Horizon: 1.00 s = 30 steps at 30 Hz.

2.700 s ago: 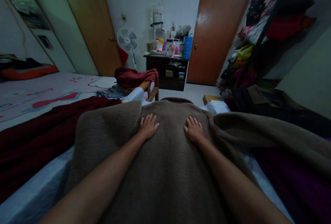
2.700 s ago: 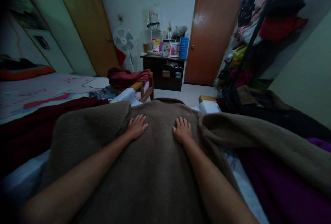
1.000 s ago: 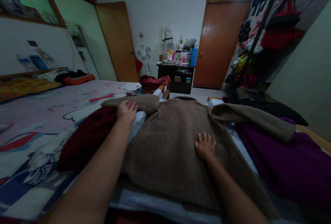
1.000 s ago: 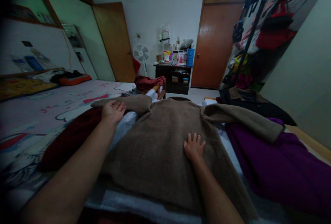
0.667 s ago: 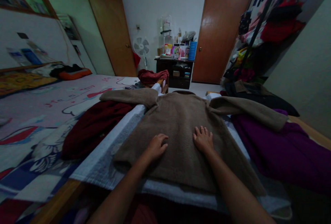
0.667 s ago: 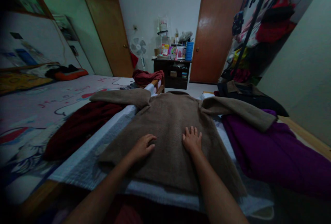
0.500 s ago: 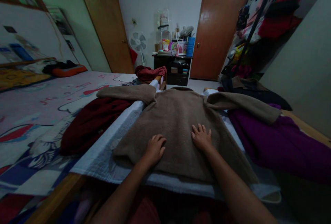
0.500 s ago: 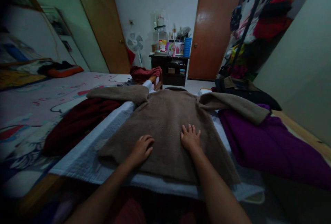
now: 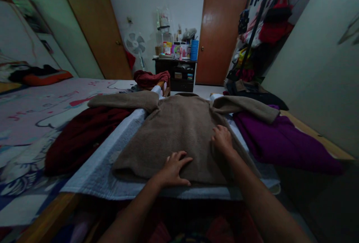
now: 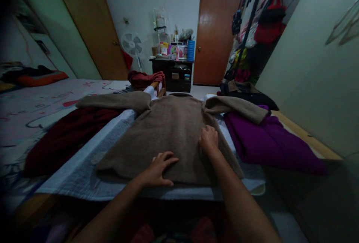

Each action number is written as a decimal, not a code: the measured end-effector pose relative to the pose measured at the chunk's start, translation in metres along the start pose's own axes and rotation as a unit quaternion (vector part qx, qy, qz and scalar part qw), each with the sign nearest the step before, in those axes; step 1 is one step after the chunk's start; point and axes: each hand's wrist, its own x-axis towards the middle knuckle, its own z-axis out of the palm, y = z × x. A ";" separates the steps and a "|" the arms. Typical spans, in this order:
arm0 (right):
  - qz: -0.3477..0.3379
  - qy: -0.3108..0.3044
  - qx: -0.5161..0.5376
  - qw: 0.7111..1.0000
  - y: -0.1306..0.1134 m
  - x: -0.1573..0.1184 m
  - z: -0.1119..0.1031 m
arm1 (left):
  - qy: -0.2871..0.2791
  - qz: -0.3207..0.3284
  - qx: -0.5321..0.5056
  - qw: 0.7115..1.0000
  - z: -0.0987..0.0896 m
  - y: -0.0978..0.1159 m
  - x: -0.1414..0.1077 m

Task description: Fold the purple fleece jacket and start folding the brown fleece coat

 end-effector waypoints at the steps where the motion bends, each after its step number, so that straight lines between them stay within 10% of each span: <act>1: 0.047 0.027 -0.012 0.998 0.008 0.006 -0.005 | 0.002 0.003 0.008 1.000 0.001 0.001 0.001; 5: 0.151 0.032 -0.028 0.988 0.035 0.026 -0.013 | 0.017 0.038 0.015 0.999 0.001 0.006 0.009; 16: 0.110 -0.021 -0.025 0.993 0.069 0.028 -0.025 | 0.014 0.021 -0.045 0.999 -0.010 -0.007 0.036; 22: -0.045 0.046 0.009 0.998 0.014 0.001 -0.033 | 0.025 -0.007 -0.005 1.000 -0.010 -0.008 0.046; 27: -0.265 -0.072 0.185 0.944 -0.046 -0.046 -0.005 | 0.093 -0.017 -0.024 0.995 -0.007 -0.005 0.040; 30: -0.258 -0.117 0.210 0.936 -0.057 -0.058 0.019 | 0.168 -0.025 0.026 0.985 -0.003 0.003 0.024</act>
